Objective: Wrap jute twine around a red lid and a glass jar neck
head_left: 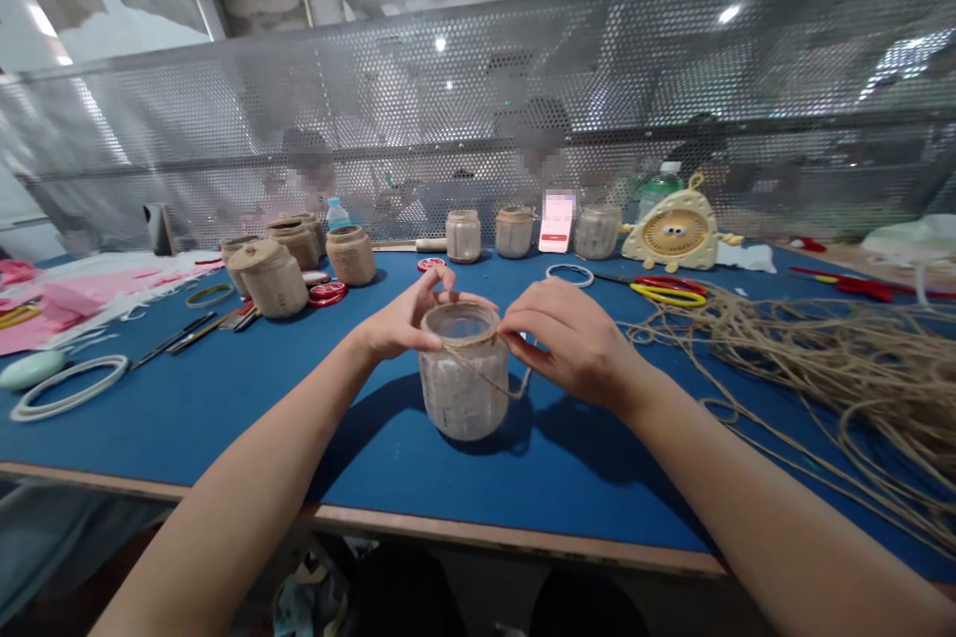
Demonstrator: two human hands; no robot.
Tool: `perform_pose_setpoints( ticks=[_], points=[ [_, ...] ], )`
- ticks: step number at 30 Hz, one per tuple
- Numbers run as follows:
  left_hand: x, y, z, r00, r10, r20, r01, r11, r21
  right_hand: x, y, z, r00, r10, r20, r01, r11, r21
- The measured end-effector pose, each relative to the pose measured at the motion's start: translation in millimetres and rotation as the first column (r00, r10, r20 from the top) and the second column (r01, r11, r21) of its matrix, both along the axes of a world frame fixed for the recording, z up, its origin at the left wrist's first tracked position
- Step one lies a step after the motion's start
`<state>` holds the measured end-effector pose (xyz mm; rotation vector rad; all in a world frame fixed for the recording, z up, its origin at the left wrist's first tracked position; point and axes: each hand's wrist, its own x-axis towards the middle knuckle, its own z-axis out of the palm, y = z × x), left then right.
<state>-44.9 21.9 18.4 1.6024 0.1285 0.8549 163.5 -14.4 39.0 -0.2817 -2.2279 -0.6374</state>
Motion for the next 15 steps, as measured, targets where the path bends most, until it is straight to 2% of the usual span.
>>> perform_pose_setpoints(
  ticks=[3, 5, 8, 10, 13, 15],
  points=[
    [1, 0, 0.0, 1.0, 0.011, -0.005, -0.011, 1.0, 0.0, -3, 0, -4.5, 0.999, -0.01, -0.04, 0.009, 0.999, -0.032],
    [0, 0, -0.6, 0.999, 0.031, -0.008, -0.031, 0.999, -0.007, -7, -1, -9.5, 0.989, -0.008, -0.147, -0.01, 0.993, -0.118],
    [0, 1, -1.9, 0.999, 0.043, -0.002, -0.043, 0.999, -0.018, -15, -5, -15.8, 0.933, -0.032, -0.357, -0.082, 0.95, -0.301],
    [-1, 2, -2.5, 0.999, 0.041, 0.004, -0.041, 0.999, -0.028, -19, -7, -17.8, 0.896, -0.067, -0.438, -0.124, 0.911, -0.393],
    [-1, 2, -2.7, 0.999, 0.044, 0.005, -0.044, 0.998, -0.037, -21, -8, -19.2, 0.873, -0.086, -0.48, -0.163, 0.876, -0.453],
    [0, 2, -2.8, 0.999, 0.049, 0.008, -0.049, 0.998, -0.038, -22, -8, -20.3, 0.865, -0.056, -0.499, -0.207, 0.866, -0.455]
  ],
)
